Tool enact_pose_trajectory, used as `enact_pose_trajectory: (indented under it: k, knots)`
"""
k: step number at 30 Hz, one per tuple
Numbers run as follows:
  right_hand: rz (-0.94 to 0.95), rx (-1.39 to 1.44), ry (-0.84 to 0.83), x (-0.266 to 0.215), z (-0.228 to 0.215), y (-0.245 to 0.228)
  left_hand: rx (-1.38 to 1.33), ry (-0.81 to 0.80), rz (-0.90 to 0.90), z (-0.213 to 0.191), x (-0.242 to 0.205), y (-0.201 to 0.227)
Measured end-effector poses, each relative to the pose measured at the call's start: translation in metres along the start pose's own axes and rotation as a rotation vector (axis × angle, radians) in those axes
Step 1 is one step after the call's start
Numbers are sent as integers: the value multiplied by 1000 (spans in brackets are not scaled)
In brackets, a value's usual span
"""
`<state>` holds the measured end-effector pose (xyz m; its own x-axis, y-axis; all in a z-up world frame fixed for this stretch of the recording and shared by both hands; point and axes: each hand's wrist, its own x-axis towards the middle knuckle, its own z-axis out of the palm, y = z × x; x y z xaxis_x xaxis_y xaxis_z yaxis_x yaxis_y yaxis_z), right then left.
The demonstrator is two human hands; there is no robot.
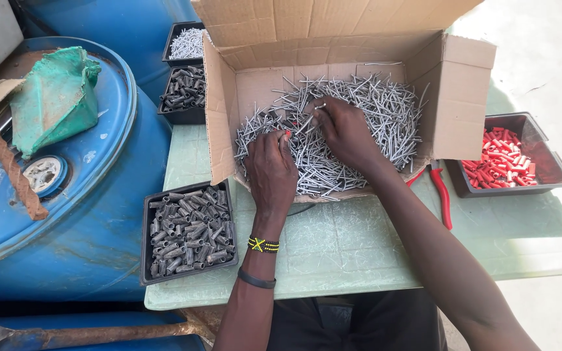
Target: The person repeatedly picks a metal nail from a cardboard box and a red plastic cap from a tray, then presses the cap onto the nail head. The assembled fasteners are placed into a black tray. The process is repeated continuously throughout the clip.
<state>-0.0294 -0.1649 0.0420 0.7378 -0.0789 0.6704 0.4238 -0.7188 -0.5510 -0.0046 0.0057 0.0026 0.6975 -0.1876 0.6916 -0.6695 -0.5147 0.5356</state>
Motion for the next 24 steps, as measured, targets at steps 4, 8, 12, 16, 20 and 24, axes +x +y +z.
enact_pose_trajectory:
  k: [4, 8, 12, 16, 20, 24]
  knots:
    - [62, 93, -6, -1, -4, 8, 23, -9, 12, 0, -2, -2]
    - [183, 380, -70, 0, -1, 19, 35, -26, 6, 0, -1, -2]
    - [288, 754, -119, 2, -13, 8, 33, -29, 12, -1, -1, -3]
    - [293, 897, -91, 1, -14, 8, 24, -42, -13, -4, -2, -1]
    - [189, 579, -26, 0, -8, 12, 21, -42, -10, -4, -1, 1]
    - [27, 229, 12, 1, -13, -18, 25, -43, 0, -6, 0, 2]
